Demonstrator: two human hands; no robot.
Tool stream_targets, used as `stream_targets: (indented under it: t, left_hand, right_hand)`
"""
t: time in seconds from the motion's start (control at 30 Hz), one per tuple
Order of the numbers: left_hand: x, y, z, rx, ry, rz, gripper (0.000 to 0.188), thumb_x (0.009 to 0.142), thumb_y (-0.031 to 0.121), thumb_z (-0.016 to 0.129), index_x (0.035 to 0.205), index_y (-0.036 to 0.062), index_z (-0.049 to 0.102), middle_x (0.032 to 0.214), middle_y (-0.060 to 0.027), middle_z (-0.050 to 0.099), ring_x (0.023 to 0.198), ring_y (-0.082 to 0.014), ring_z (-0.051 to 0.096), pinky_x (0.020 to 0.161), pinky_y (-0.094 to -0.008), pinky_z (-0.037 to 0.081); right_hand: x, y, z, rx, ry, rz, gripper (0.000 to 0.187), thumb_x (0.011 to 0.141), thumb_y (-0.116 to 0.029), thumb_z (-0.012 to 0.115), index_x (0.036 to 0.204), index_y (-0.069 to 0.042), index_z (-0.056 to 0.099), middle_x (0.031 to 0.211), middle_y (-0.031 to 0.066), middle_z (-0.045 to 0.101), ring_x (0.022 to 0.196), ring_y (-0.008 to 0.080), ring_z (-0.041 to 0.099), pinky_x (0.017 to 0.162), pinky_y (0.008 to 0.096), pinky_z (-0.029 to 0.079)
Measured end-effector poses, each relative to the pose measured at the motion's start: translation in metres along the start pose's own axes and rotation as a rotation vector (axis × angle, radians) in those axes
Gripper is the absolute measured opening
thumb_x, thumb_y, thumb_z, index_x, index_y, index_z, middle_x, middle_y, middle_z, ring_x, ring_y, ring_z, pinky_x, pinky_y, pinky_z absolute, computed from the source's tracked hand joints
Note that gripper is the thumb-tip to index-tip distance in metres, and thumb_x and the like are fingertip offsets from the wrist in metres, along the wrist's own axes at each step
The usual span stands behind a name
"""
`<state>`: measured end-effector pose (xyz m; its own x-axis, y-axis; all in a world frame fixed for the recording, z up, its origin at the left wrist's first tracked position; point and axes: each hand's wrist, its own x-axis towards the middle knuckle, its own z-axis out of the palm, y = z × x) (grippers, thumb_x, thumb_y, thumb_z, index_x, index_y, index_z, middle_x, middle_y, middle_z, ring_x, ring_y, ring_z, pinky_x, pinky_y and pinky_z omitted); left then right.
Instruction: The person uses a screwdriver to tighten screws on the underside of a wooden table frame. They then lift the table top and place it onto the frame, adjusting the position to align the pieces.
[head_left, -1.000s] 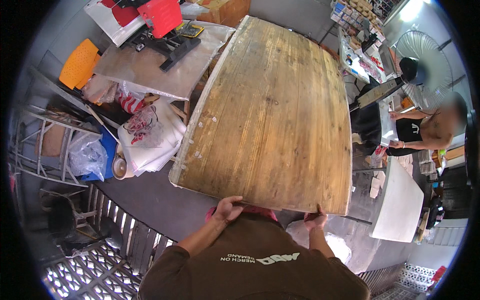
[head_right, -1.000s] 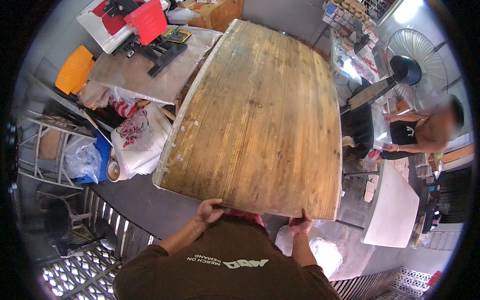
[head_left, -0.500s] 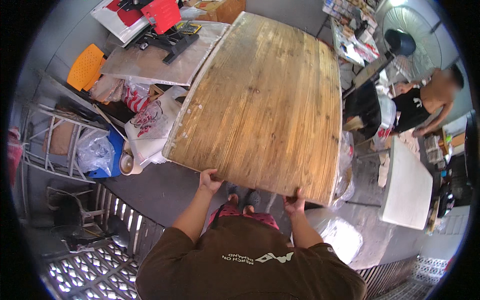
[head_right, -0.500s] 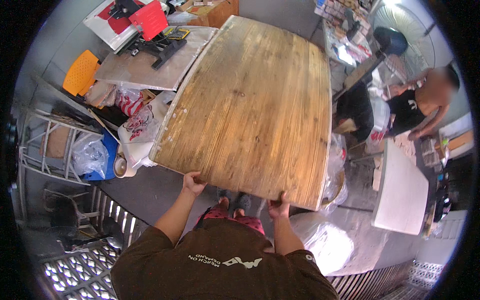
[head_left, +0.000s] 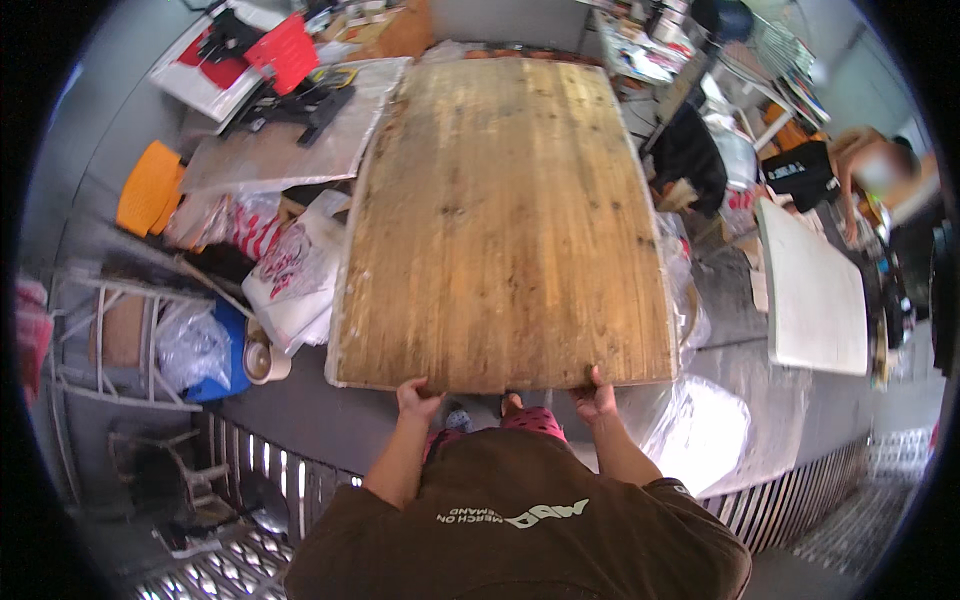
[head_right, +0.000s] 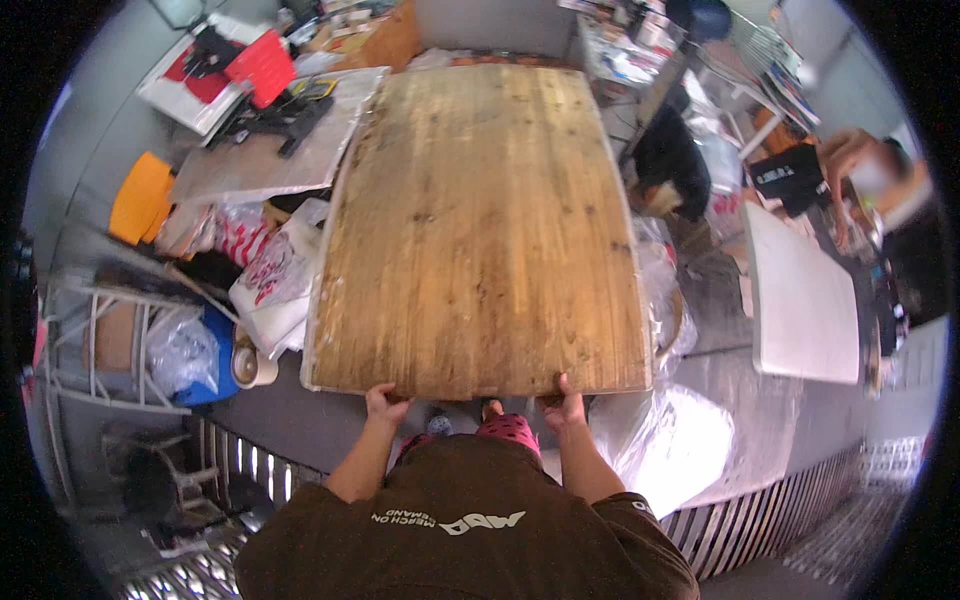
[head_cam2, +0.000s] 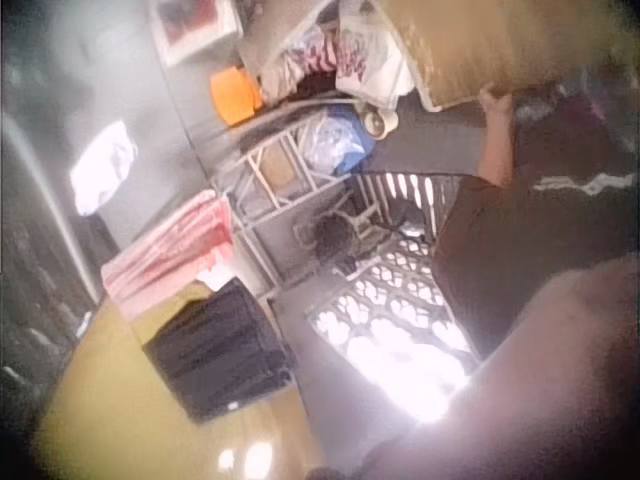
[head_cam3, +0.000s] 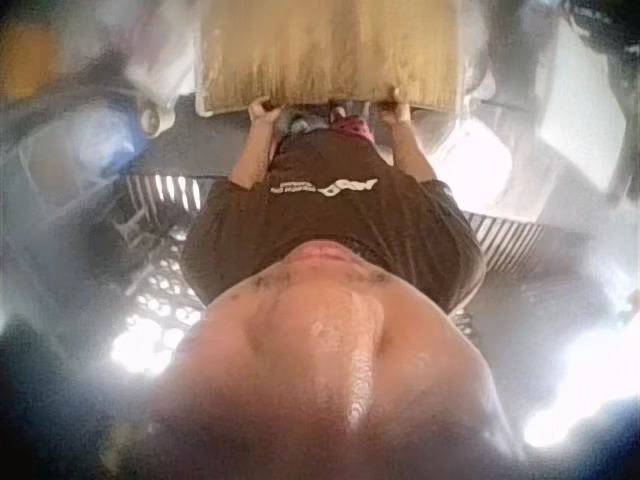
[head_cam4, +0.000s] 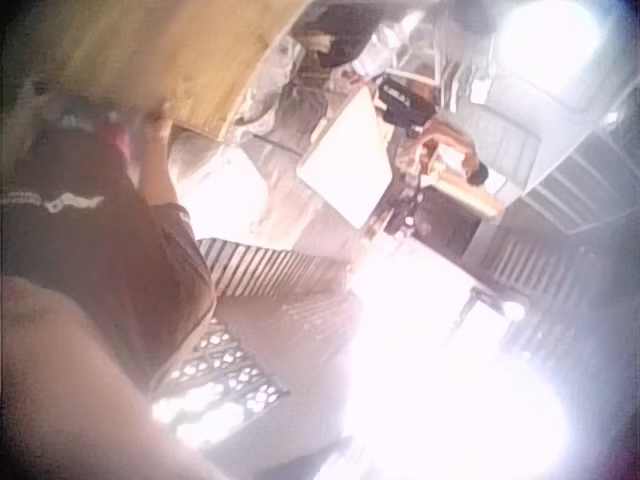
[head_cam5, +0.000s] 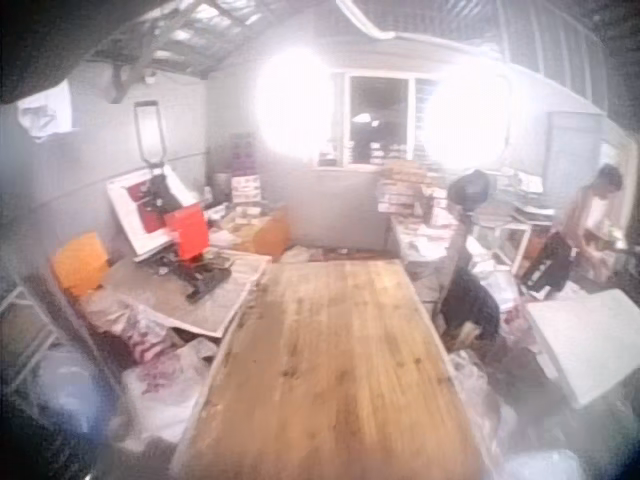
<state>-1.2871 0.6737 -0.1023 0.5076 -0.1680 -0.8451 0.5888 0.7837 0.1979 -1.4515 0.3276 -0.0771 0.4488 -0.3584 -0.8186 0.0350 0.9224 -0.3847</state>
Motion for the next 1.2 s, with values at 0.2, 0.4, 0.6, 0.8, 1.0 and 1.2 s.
stream_targets:
  t: [0.2, 0.4, 0.6, 0.8, 1.0, 1.2]
  left_hand:
    - [-0.034, 0.054, -0.108, 0.038, 0.124, -0.081, 0.047, 0.069, 0.004, 0.055, 0.116, -0.0013, 0.056, 0.123, -0.0190, 0.057, 0.115, -0.0412, 0.052, 0.104, -0.0578, 0.040]
    - [-0.098, 0.065, -0.175, 0.106, 0.163, -0.157, 0.046, 0.072, 0.009, 0.054, 0.116, -0.0050, 0.053, 0.125, -0.0199, 0.055, 0.110, -0.0421, 0.055, 0.102, -0.0583, 0.043]
    - [-0.135, 0.066, -0.201, 0.229, 0.219, -0.201, 0.036, 0.072, 0.009, 0.054, 0.106, -0.0044, 0.055, 0.111, -0.0148, 0.057, 0.100, -0.0361, 0.058, 0.096, -0.0516, 0.048]
    - [-0.110, 0.069, -0.284, 0.244, 0.202, -0.098, 0.030, 0.071, 0.009, 0.054, 0.099, -0.0036, 0.058, 0.104, -0.0120, 0.061, 0.097, -0.0332, 0.061, 0.095, -0.0481, 0.050]
    - [-0.172, 0.030, -0.314, 0.145, 0.203, -0.044, 0.036, 0.070, 0.008, 0.053, 0.103, -0.0031, 0.059, 0.114, -0.0180, 0.060, 0.112, -0.0399, 0.055, 0.106, -0.0583, 0.040]
    - [-0.213, 0.031, -0.376, 0.785, 0.159, 0.056, 0.030, 0.068, 0.008, 0.054, 0.097, 0.0006, 0.054, 0.116, -0.0197, 0.057, 0.107, -0.0411, 0.052, 0.109, -0.0618, 0.030]
  right_hand:
    - [-0.064, 0.098, -0.069, 0.156, -0.054, 0.215, 0.048, 0.098, -0.031, 0.056, 0.138, -0.006, 0.046, 0.141, 0.0195, 0.048, 0.129, 0.0399, 0.046, 0.110, 0.0572, 0.037]
    - [-0.102, 0.157, -0.135, 0.083, 0.049, 0.224, 0.048, 0.097, -0.031, 0.058, 0.137, -0.008, 0.046, 0.141, 0.0121, 0.051, 0.127, 0.0345, 0.049, 0.102, 0.0571, 0.043]
    - [-0.136, 0.169, -0.153, 0.086, 0.107, 0.184, 0.052, 0.096, -0.027, 0.062, 0.141, -0.009, 0.044, 0.141, 0.0116, 0.051, 0.127, 0.0358, 0.049, 0.103, 0.0590, 0.041]
    - [-0.172, 0.183, -0.177, 0.079, -0.050, 0.180, 0.052, 0.096, -0.028, 0.062, 0.141, -0.010, 0.043, 0.141, 0.0146, 0.050, 0.127, 0.0375, 0.048, 0.097, 0.0624, 0.044]
    - [-0.215, 0.185, -0.217, 0.054, -0.039, 0.242, 0.051, 0.096, -0.028, 0.061, 0.139, -0.007, 0.044, 0.139, 0.0174, 0.051, 0.124, 0.0382, 0.051, 0.097, 0.0578, 0.048]
    - [-0.234, 0.241, -0.292, 0.216, -0.038, 0.261, 0.052, 0.093, -0.024, 0.064, 0.139, -0.007, 0.046, 0.142, 0.0165, 0.050, 0.131, 0.0369, 0.046, 0.110, 0.0588, 0.036]
